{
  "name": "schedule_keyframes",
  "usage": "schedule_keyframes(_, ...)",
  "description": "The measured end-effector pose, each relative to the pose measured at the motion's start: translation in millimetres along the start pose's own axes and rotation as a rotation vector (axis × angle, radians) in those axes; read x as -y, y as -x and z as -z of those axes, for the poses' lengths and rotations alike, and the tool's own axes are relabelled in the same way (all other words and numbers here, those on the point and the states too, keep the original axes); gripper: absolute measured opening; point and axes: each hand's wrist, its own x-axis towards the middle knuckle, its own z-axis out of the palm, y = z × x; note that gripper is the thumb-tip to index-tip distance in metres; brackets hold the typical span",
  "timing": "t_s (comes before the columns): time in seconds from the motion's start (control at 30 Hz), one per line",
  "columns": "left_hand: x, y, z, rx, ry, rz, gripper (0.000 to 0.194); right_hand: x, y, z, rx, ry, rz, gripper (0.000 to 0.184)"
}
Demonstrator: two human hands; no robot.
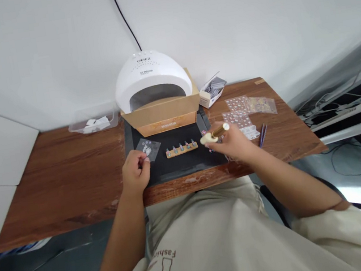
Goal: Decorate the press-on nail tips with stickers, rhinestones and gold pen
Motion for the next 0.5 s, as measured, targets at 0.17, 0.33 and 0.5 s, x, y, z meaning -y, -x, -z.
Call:
schedule_keyframes(0.17, -49, 23, 4.1, 0.194, 0.168, -0.031, 0.012, 42, 36, -34, 0.095, -0.146, 0.282, 0.015)
schedule_keyframes(0.33, -88, 44, 3.7, 0.541, 0.358, 0.169, 0.032, 67, 39, -45, 0.21, -0.085, 0.358, 0.017)
schedule_keyframes(0.5, -92, 50, -0.7, 0.493, 0.494, 0.429, 0.028, 81, 29, -46, 0.271, -0.097, 0.368, 0.022)
